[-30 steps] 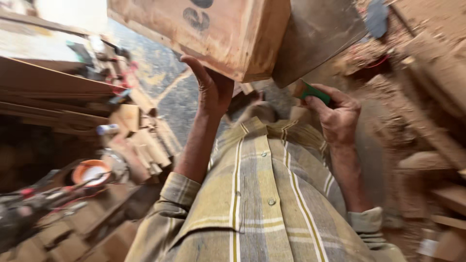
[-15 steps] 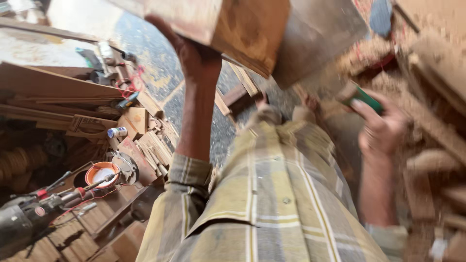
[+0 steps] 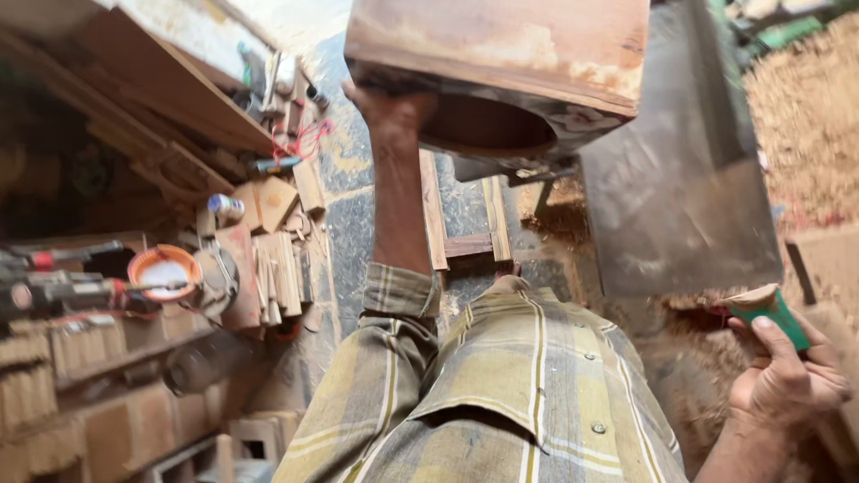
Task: The person sands a rectangular wooden box with a sanding block, working on the top surface, sides, and edges. The person rotates the box to access different areas and continues sanding until the end of the clip.
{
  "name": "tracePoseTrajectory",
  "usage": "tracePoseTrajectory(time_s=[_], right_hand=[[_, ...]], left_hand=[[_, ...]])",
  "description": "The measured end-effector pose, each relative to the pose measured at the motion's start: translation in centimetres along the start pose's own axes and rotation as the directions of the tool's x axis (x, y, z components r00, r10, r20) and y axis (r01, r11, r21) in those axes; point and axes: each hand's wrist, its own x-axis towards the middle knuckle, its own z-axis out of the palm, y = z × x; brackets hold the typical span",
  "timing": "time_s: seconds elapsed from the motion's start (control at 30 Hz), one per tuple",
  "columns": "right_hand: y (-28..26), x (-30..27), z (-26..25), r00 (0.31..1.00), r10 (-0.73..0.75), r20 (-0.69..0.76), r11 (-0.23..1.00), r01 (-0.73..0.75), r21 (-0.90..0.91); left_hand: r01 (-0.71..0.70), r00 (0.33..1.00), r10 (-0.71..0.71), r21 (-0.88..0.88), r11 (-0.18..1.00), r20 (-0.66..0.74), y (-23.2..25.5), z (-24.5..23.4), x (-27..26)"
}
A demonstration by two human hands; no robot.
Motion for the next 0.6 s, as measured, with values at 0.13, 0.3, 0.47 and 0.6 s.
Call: tracePoseTrajectory(time_s=[0.13,0.3,0.47,0.6], right_hand=[[0.9,1.6,7.3,0.977,0.076,0.198,0.997,-0.08,0.015],[2.4,1.6,17.0,0.892,0.234,0.387,0.939,-0.105,-0.327],[5.4,1.7,25.2,0.736,0.331,0.591,0.76,0.164,-0.629],[8.5,2.6,28.1,0.581,0.214,0.786,0.756,0.411,-0.51]], left_hand=[[-0.144,0.986,0.145,0.018,0.989,-0.084,4.1,-4.3,-4.8],[-0.253,0.921,0.249,0.027,0.967,-0.298,4.3,-7.2,-10.2],[-0.285,0.857,0.27,0.032,0.958,-0.44,2.3,-8.4,-13.5],[-0.274,0.848,0.275,0.069,0.959,-0.452,1.6,-9.2,-13.7]])
